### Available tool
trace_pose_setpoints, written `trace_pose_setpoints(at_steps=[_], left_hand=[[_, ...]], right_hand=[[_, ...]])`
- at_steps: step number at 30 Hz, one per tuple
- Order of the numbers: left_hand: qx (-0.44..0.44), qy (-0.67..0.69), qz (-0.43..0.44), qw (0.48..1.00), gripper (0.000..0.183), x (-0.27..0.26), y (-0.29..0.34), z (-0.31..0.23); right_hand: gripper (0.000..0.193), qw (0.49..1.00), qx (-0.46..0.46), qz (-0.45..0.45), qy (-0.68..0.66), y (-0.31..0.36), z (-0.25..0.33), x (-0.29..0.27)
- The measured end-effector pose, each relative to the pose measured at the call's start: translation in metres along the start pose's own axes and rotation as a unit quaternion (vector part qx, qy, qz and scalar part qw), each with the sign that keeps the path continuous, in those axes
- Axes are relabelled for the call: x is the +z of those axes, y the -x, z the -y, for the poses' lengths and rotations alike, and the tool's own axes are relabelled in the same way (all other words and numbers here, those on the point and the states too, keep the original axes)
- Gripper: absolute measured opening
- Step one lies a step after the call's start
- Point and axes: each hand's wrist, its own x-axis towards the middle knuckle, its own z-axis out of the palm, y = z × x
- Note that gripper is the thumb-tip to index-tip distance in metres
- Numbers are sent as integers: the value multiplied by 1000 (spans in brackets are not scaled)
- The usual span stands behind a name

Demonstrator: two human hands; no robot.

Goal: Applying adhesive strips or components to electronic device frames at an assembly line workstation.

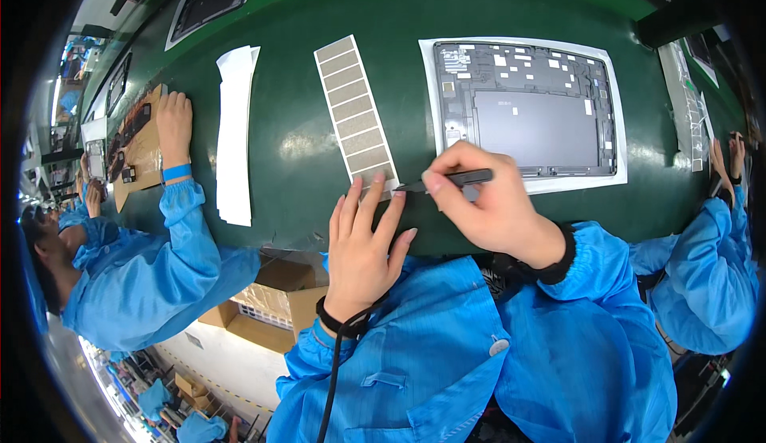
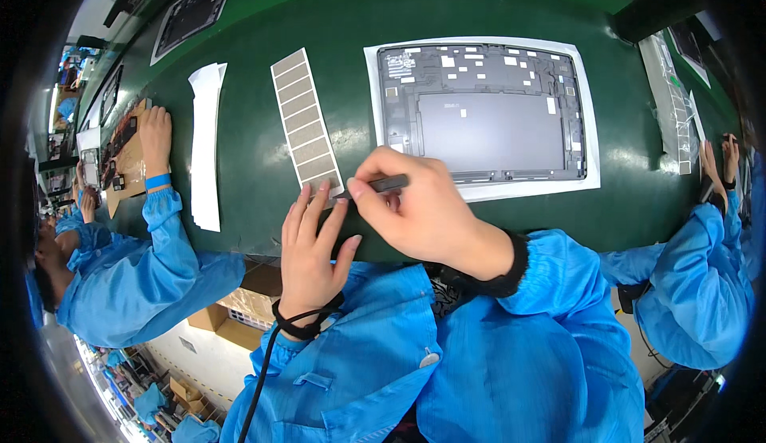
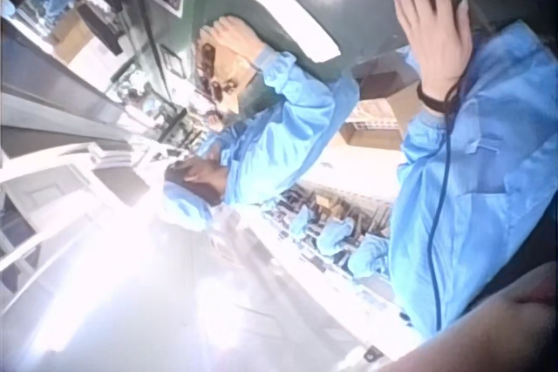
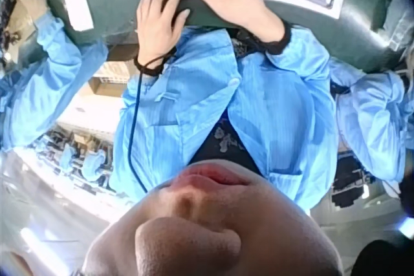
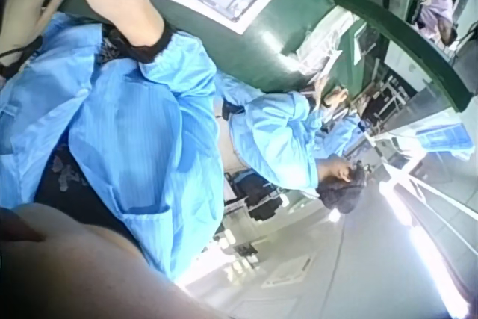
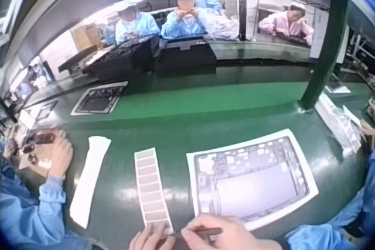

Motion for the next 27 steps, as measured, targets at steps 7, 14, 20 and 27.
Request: trace_pose_setpoints(at_steps=[7, 14, 20, 27], left_hand=[[14, -31, -34, 999, 50, 12, 4, 6], [4, -3, -53, 999, 45, 13, 5, 9], [-4, 0, -71, 997, 41, 15, 3, 8], [-14, 1, -58, 998, 41, 15, 3, 6]], right_hand=[[12, 996, 83, 15, -16, -3, -7, 16], [15, 995, 22, 18, 92, 0, -9, 23], [13, 995, 62, -52, -61, 3, -19, 25], [10, 997, -20, 0, 77, 5, -12, 28]])
